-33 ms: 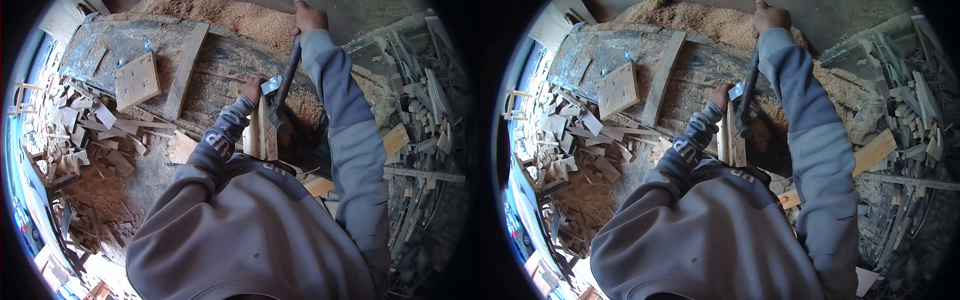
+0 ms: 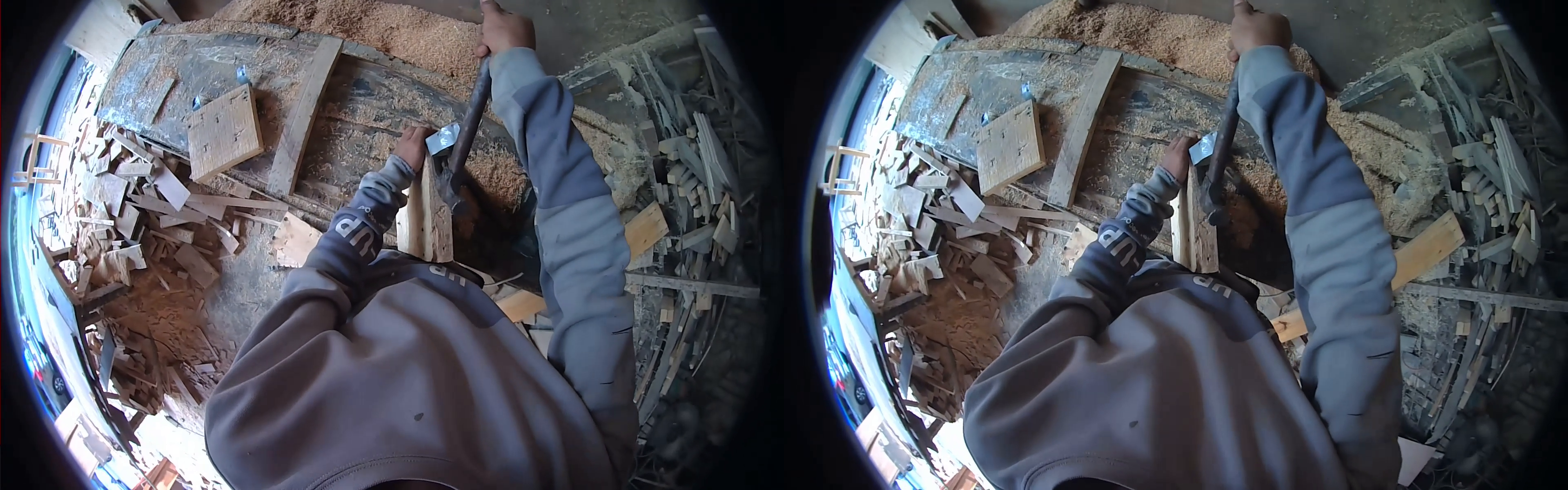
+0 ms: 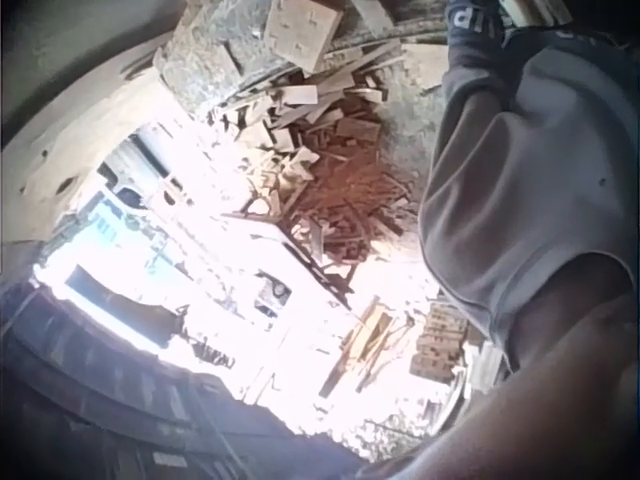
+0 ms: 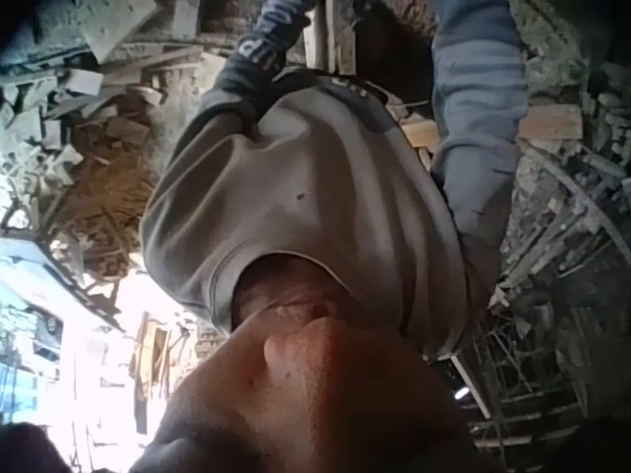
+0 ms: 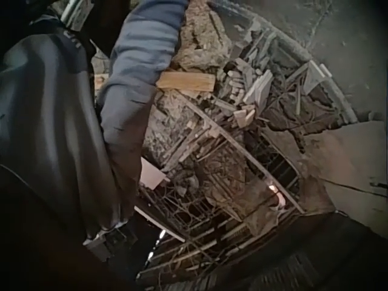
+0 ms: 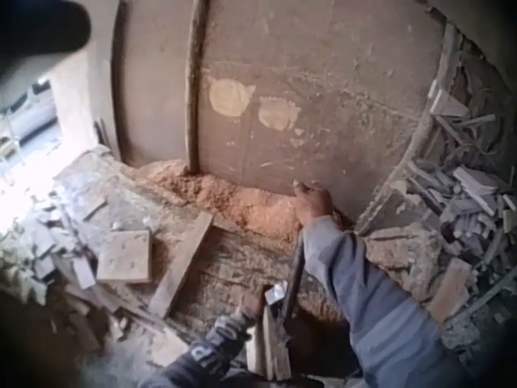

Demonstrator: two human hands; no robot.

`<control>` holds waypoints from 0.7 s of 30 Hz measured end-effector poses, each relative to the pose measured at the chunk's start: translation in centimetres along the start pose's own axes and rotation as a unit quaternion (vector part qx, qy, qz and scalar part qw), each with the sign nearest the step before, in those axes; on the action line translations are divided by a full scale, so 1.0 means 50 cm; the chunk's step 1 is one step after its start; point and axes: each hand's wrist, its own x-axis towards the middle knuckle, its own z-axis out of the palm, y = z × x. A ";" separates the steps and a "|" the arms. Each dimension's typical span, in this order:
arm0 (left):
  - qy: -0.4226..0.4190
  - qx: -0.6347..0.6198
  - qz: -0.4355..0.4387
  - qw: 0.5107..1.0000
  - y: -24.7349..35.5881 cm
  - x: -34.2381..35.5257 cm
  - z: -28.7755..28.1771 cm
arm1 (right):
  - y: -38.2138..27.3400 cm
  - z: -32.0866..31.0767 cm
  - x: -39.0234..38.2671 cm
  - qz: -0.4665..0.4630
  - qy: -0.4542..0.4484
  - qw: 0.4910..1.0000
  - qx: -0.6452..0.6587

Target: Using a hammer and chisel to carve or shape a piece of wood on a workbench.

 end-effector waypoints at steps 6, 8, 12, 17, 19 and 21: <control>-0.015 -0.053 -0.064 0.996 0.020 -0.003 -0.021 | -0.017 0.047 0.003 -0.004 0.000 0.996 -0.091; 0.008 -0.194 -0.166 0.967 0.038 0.000 -0.032 | -0.051 0.068 0.005 0.080 0.017 0.963 -0.256; 0.052 -0.307 -0.249 0.917 0.063 0.020 -0.032 | -0.099 0.070 -0.001 0.199 0.001 0.968 -0.150; 0.053 -0.170 -0.158 0.971 -0.022 -0.004 -0.032 | -0.171 0.085 -0.026 0.152 -0.038 0.980 -0.121; -0.029 -0.301 -0.414 0.859 0.110 0.040 -0.081 | -0.125 0.067 -0.019 0.146 -0.030 0.987 -0.062; 0.025 -0.078 -0.190 0.978 -0.070 -0.002 -0.030 | -0.039 0.146 -0.001 0.103 0.029 0.987 -0.120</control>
